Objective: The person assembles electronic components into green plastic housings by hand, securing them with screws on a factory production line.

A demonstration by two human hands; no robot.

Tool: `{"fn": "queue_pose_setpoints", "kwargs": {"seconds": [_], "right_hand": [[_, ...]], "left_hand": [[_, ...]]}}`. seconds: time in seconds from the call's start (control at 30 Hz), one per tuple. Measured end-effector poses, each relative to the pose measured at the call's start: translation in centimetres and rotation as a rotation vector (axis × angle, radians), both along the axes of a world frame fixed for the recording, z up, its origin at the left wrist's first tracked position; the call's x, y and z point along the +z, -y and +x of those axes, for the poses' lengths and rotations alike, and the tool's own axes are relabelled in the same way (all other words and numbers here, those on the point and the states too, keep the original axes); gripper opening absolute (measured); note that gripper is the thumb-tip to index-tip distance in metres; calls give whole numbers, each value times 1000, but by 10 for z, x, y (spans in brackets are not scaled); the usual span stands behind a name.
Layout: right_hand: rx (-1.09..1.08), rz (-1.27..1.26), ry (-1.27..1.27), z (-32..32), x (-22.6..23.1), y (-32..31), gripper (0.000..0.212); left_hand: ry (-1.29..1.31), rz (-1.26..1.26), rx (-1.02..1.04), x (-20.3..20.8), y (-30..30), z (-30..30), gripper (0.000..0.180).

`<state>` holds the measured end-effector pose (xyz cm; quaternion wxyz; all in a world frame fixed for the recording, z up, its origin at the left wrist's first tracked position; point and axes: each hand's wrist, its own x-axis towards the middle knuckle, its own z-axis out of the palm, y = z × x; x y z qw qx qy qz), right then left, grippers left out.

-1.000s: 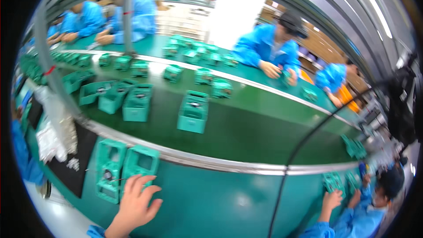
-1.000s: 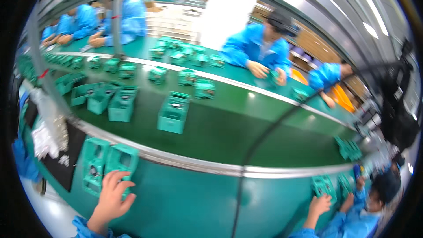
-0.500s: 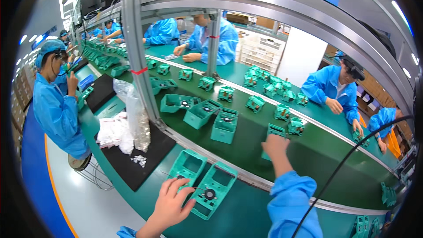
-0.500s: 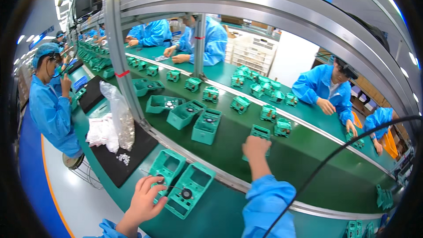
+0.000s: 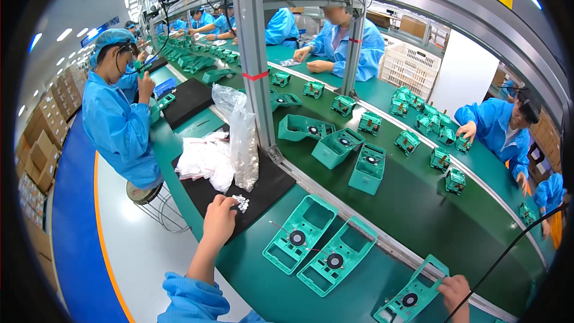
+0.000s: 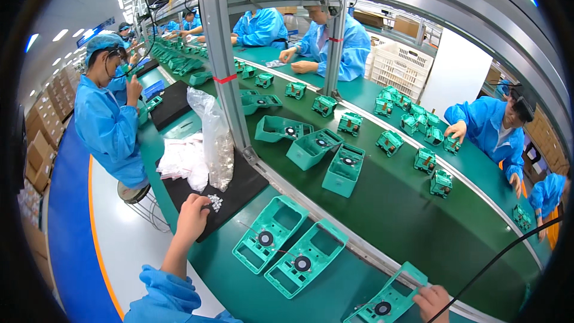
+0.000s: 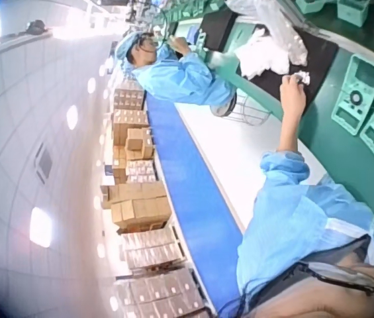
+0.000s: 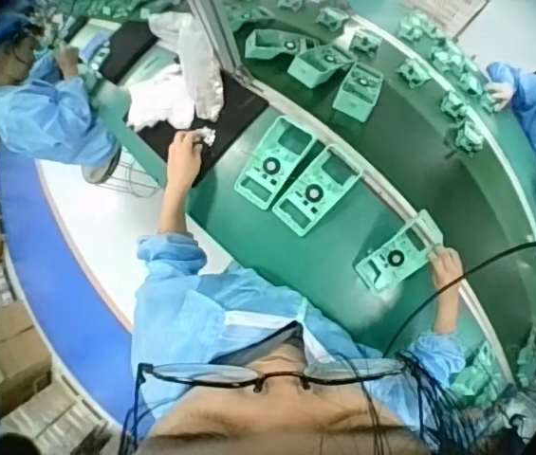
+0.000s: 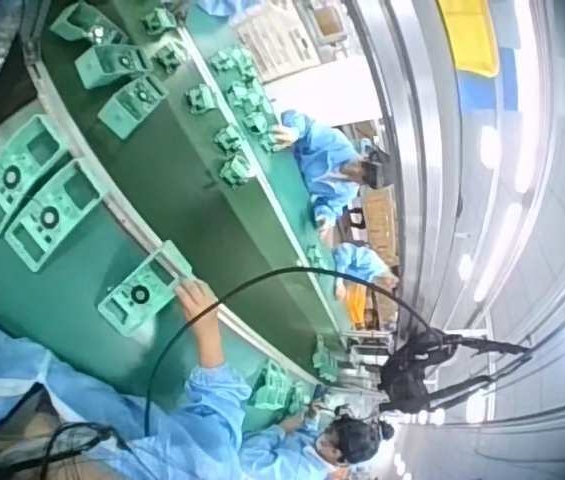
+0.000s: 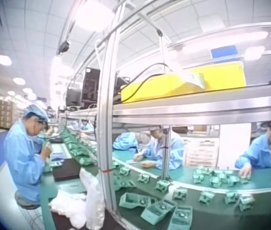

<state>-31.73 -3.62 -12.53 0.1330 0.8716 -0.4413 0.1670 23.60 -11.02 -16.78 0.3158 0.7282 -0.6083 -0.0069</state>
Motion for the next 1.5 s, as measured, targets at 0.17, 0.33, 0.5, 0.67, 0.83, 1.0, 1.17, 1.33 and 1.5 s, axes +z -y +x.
{"fn": "queue_pose_setpoints", "kwargs": {"seconds": [0.17, 0.33, 0.5, 0.67, 0.83, 1.0, 1.17, 1.33, 1.5], "right_hand": [[112, 93, 125, 17, -26, -3, 18], [234, 29, 74, 66, -10, 6, 16], [164, 67, 94, 83, 6, -8, 22], [50, -37, 272, 94, 10, -30, 20], [289, 23, 535, 148, 13, -26, 29], [291, 65, 536, 128, 2, -49, 22], [276, 193, 611, 106, 0, -69, 17], [210, 479, 560, 92, -14, -81, 20], [208, 605, 544, 94, -7, -48, 14]], "left_hand": [[109, 182, -46, 0, 17, 6, 12], [147, 198, -48, -1, 15, 11, 10], [178, 250, -89, 3, 21, 19, 7], [37, -63, -241, 26, 29, -19, 3], [-795, 473, -1246, 48, -34, -164, 6], [-934, 1152, -1540, -5, -67, -244, 12], [-1426, 1521, -1457, -34, -88, -272, 16], [-1484, 1614, -1509, -43, -95, -279, 22], [-1706, 1598, -1385, -31, -88, -277, 22]]}}
